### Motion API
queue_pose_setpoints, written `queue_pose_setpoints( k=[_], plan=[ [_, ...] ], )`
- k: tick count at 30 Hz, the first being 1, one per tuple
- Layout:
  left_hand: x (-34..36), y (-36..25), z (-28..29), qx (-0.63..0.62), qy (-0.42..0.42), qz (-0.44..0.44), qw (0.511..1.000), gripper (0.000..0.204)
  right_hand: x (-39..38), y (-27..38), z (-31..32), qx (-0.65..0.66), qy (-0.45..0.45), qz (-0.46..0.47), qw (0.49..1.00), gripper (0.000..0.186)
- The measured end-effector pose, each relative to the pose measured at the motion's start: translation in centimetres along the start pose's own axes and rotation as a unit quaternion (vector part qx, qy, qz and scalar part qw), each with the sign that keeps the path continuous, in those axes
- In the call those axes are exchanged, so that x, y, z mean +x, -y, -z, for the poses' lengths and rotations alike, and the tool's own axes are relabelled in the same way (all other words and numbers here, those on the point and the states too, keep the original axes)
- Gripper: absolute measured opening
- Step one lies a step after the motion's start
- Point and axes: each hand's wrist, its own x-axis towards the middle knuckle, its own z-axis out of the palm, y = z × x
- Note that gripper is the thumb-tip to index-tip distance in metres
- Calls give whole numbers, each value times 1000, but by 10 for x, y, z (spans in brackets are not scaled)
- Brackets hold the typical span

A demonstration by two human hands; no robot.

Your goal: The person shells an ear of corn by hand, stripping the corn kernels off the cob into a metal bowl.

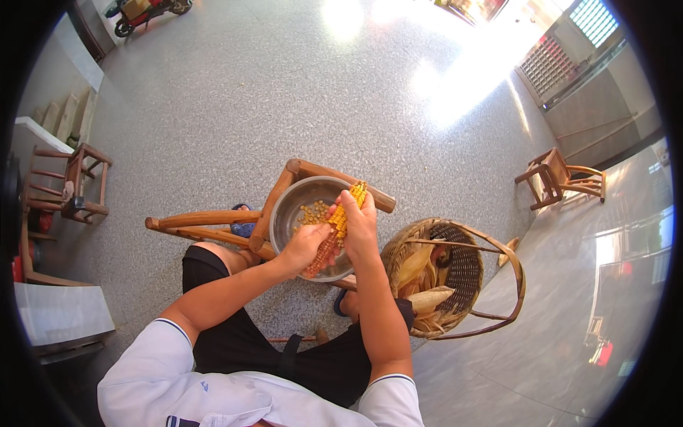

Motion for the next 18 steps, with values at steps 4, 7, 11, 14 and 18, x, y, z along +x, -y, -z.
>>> queue_pose_setpoints(
  k=[4, 7, 11, 14, 18],
  plan=[
    [4, 2, 5, -98, 1, 28, 995, 39, 0, -1, -1, 5, 0, -5, 1000, 20],
    [3, -5, -1, -65, -32, 27, 997, 39, 0, -3, 0, -21, -10, 13, 1000, 20],
    [0, -8, -1, 32, -21, 8, 999, 40, -4, -3, -9, -31, -5, 6, 999, 22],
    [-1, -7, 0, 46, -15, 29, 998, 41, -6, -3, -11, -59, 5, 12, 998, 23],
    [-3, -7, -4, 38, -24, -5, 999, 37, -5, -1, -11, -34, 1, 11, 999, 20]
  ],
)
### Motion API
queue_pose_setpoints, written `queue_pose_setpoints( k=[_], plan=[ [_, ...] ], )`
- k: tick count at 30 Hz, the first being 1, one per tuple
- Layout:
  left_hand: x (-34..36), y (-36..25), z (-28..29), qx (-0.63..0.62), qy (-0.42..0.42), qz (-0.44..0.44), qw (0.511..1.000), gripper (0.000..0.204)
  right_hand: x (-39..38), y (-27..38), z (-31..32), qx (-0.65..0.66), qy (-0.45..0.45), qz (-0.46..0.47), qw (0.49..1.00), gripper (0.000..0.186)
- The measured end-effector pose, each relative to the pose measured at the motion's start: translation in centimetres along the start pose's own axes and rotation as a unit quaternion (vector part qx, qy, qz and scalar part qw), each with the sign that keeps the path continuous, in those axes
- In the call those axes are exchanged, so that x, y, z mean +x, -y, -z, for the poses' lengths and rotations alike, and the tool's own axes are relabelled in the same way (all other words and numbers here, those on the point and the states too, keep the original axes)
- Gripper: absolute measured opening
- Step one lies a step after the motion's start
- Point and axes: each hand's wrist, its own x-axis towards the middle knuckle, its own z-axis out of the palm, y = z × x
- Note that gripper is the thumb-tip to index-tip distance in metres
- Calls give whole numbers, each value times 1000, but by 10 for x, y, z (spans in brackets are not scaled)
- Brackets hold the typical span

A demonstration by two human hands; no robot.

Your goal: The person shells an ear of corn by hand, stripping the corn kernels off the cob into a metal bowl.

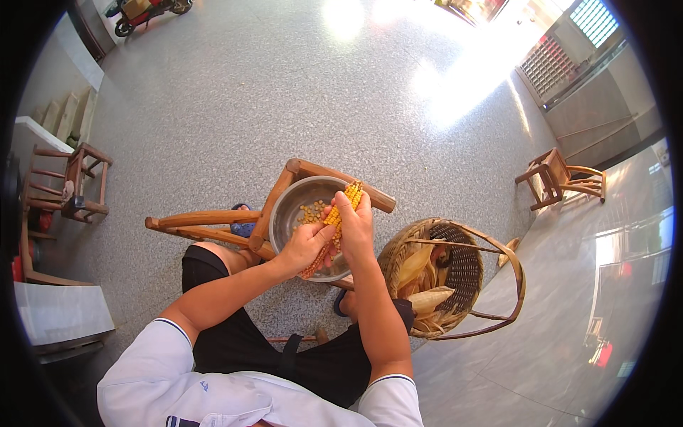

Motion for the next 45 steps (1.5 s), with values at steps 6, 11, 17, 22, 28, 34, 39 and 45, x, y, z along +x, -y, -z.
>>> queue_pose_setpoints(
  k=[6, 11, 17, 22, 28, 34, 39, 45],
  plan=[
    [2, 5, 3, -11, 14, 1, 1000, 40, 2, 0, 3, 13, 4, -3, 1000, 20],
    [2, 1, 4, -117, 26, 46, 992, 41, 4, 1, 9, 33, 1, -14, 999, 19],
    [2, -8, -1, -138, -45, 23, 989, 43, 5, -3, 8, 31, -7, -4, 999, 19],
    [2, -4, 1, -10, -8, 1, 1000, 36, -2, -1, -3, 9, -12, -7, 1000, 18],
    [1, -3, 1, -23, -3, -1, 1000, 33, -2, 2, -3, 9, -10, -8, 1000, 19],
    [2, -1, 1, -3, 12, -11, 1000, 33, 2, 0, 4, 31, -1, -10, 999, 22],
    [6, 8, 6, -51, 36, 12, 998, 34, 4, -1, 6, 34, -4, -11, 999, 21],
    [6, 1, 2, -114, -3, 17, 993, 38, 6, -3, 10, 32, -22, -14, 999, 18]
  ],
)
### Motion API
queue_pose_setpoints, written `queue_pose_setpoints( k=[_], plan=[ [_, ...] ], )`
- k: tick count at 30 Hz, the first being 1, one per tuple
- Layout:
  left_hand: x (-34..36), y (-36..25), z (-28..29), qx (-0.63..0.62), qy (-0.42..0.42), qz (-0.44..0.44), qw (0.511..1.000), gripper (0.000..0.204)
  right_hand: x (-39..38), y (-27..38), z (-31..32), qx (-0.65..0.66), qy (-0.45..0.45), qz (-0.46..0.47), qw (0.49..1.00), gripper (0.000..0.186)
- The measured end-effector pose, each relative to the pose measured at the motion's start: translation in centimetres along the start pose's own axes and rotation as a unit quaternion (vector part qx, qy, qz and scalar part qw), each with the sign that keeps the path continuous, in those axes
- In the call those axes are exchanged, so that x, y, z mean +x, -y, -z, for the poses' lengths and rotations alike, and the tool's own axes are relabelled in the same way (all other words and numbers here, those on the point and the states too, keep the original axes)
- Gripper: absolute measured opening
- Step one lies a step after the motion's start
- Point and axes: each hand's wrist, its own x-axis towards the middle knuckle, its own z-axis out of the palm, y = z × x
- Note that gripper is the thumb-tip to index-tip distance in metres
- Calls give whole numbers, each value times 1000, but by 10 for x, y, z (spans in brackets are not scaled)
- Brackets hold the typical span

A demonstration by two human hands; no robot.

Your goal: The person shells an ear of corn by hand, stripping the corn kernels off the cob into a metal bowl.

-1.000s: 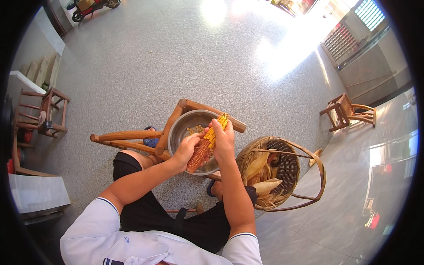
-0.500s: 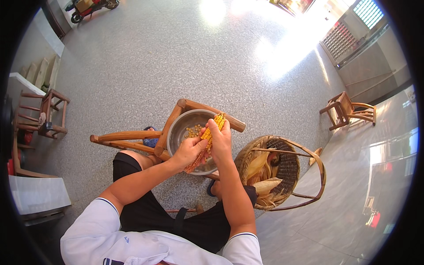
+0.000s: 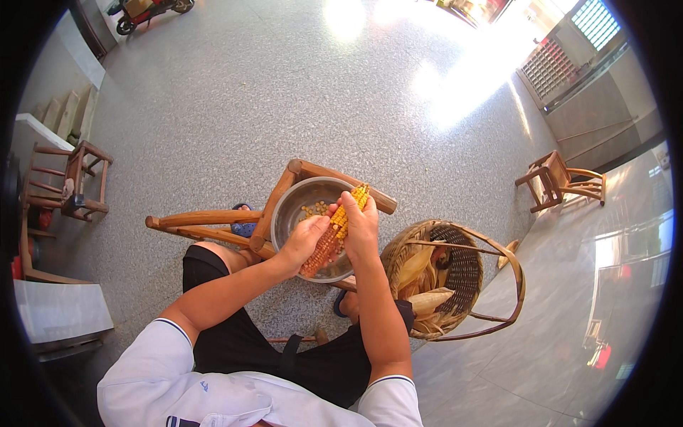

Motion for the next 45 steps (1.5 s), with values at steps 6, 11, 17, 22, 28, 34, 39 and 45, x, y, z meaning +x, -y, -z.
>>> queue_pose_setpoints(
  k=[6, 11, 17, 22, 28, 34, 39, 45],
  plan=[
    [-12, -11, -7, 238, -10, -55, 970, 37, -10, 11, -17, -56, -35, -3, 998, 22],
    [-9, -3, -5, 209, 12, -49, 977, 32, -4, 4, -6, -59, -12, 28, 998, 25],
    [-10, -3, -6, 203, 30, -42, 978, 31, -6, 6, -8, -41, 1, 32, 999, 22],
    [-4, 7, 0, 142, 54, -37, 988, 31, -5, 6, -7, -33, 11, 28, 999, 21],
    [-1, 2, 1, -20, 34, 20, 999, 31, 1, 4, 1, -23, 6, 21, 1000, 21],
    [-3, -9, -3, 16, -14, 11, 1000, 33, -1, 2, -3, -26, -2, 17, 1000, 21],
    [-3, -3, -2, 128, 3, -12, 992, 34, -5, 0, -7, -57, 7, 23, 998, 17],
    [-2, 3, 2, 136, 32, -34, 990, 34, -6, 4, -9, -53, 13, 24, 998, 17]
  ],
)
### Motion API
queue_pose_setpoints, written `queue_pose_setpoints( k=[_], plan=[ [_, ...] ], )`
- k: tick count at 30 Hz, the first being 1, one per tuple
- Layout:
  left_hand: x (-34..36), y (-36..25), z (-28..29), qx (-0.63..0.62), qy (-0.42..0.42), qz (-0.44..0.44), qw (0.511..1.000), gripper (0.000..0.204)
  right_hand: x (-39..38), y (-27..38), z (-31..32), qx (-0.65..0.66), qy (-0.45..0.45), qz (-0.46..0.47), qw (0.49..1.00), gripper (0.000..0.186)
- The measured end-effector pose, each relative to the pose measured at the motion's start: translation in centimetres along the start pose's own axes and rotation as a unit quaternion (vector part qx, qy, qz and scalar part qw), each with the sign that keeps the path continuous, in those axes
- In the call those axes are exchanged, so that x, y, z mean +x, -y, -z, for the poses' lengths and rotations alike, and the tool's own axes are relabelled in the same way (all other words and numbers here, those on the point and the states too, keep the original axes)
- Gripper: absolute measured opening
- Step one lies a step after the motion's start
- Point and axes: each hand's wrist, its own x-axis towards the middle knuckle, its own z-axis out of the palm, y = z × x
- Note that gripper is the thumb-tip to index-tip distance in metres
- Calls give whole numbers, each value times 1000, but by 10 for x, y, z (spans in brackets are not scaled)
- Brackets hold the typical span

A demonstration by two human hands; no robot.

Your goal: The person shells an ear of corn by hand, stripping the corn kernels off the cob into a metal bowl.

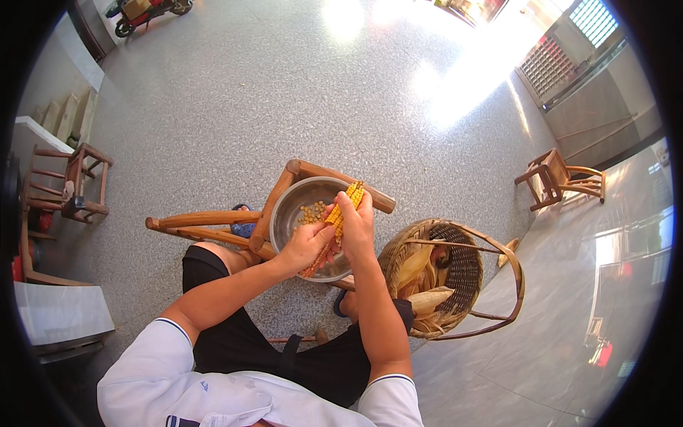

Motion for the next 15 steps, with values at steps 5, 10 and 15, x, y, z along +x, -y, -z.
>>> queue_pose_setpoints(
  k=[5, 10, 15],
  plan=[
    [2, 7, -1, 15, 4, -11, 1000, 36, 3, -2, 4, 9, -1, 1, 1000, 17],
    [2, 7, 2, -150, 3, 46, 988, 39, 5, -3, 7, 17, 0, 3, 1000, 19],
    [1, -5, -1, -155, -43, 45, 986, 36, 4, -3, 5, -11, -12, -6, 1000, 23]
  ],
)
